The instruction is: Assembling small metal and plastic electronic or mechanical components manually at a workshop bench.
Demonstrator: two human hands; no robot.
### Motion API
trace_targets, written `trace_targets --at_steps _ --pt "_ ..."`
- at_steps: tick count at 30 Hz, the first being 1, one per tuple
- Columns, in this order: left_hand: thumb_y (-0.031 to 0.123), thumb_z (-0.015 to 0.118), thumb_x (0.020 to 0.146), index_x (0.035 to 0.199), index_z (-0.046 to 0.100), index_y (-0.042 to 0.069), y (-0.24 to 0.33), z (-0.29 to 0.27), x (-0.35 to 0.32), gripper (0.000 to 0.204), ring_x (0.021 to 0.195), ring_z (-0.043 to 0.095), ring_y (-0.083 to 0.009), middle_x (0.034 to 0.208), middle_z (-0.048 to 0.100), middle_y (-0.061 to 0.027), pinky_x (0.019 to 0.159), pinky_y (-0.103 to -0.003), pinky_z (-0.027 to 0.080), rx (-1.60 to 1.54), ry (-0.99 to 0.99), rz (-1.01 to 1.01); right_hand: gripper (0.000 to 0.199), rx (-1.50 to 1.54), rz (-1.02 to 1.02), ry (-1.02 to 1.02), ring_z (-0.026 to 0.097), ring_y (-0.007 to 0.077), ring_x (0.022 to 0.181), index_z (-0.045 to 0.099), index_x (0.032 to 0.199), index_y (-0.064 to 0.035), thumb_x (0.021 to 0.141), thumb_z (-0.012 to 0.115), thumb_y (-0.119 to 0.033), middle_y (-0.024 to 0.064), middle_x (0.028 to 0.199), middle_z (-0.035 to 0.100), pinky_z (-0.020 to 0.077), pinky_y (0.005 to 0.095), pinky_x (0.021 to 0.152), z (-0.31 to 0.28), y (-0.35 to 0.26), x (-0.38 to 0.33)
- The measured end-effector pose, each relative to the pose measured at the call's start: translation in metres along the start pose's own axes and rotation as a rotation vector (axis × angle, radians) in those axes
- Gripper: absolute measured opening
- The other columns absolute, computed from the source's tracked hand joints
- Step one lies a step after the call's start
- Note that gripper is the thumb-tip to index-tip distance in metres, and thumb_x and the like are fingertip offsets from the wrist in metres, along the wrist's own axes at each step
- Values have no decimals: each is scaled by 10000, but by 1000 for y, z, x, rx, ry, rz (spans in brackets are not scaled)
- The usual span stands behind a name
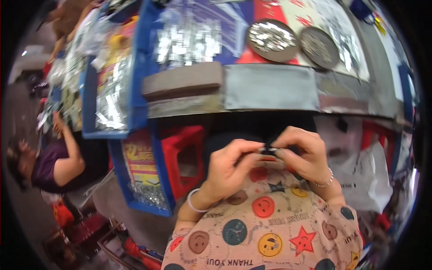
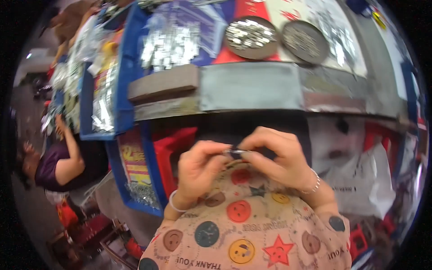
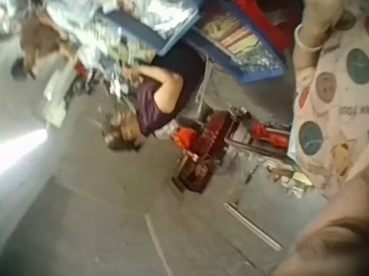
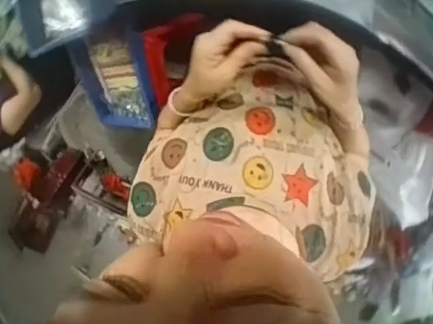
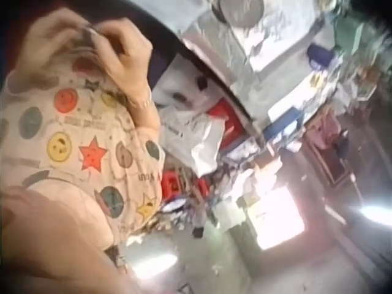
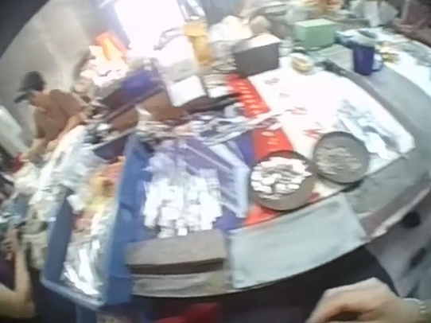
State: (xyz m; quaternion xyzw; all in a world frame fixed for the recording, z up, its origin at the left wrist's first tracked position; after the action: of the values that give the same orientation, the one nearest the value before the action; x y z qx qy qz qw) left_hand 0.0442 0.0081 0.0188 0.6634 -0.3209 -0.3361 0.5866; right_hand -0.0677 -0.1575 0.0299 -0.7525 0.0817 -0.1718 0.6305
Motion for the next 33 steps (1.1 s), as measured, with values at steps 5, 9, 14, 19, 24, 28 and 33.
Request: trace_targets --at_steps 5,9,14,19,24,28,33 --pt "-44 641 804 977 615 -26 -6 1 4 176 688 622 -213 820 638 -131 595 -267 484 105 -47 126 104 -39 25 28 556 174 611 610 874 15 773 635 22 83 734 576 433 266 540 -4 4 -9" --pt "-41 655 793 969 616 -22 -8 3 2 181 689 624 -217 807 641 -131 592 -271 487 108 -56 118 108 -55 24 -9 567 185 625 613 876 17 771 640 16 86 748 593 446 274 560 -6 4 -12" --pt "-39 657 792 958 619 -20 -5 4 2 171 690 625 -214 808 645 -129 593 -270 488 121 -57 109 99 -51 -13 -26 550 183 595 606 864 5 768 622 18 75 726 563 434 287 518 -4 4 -12" --pt "-39 656 791 951 620 -19 -7 2 2 166 689 627 -217 809 648 -123 591 -271 490 115 -78 136 118 -121 -28 -78 564 235 617 591 861 -3 748 621 14 91 717 555 452 321 536 -4 5 -10" --pt "-43 667 771 944 615 -13 -6 -2 6 183 681 626 -226 804 649 -119 589 -281 488 168 -117 180 144 -208 -111 -115 564 266 640 578 867 -9 736 637 -2 91 726 549 460 340 558 -5 4 -5" --pt "-74 644 765 907 628 -22 -6 -2 9 152 635 604 -175 756 637 -100 559 -245 464 287 -136 251 178 -522 -247 -217 538 238 632 554 809 -20 664 647 -63 74 703 494 442 327 564 -7 0 -5" --pt "-51 681 727 923 601 -14 -12 4 9 215 638 609 -264 765 627 -130 567 -311 478 375 -206 339 189 -775 -398 -292 502 187 621 513 743 -40 609 617 -123 51 685 444 414 299 558 0 -6 -6"
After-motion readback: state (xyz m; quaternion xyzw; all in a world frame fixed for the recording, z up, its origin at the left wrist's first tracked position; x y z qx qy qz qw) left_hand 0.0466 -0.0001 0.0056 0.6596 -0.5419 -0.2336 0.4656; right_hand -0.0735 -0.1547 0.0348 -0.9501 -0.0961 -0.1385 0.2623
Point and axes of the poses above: each hand's wrist, its own x-axis towards the middle knuckle, its own z-axis out of the palm, y = z × x, the point moved 1 cm from there along x, towards the middle knuckle
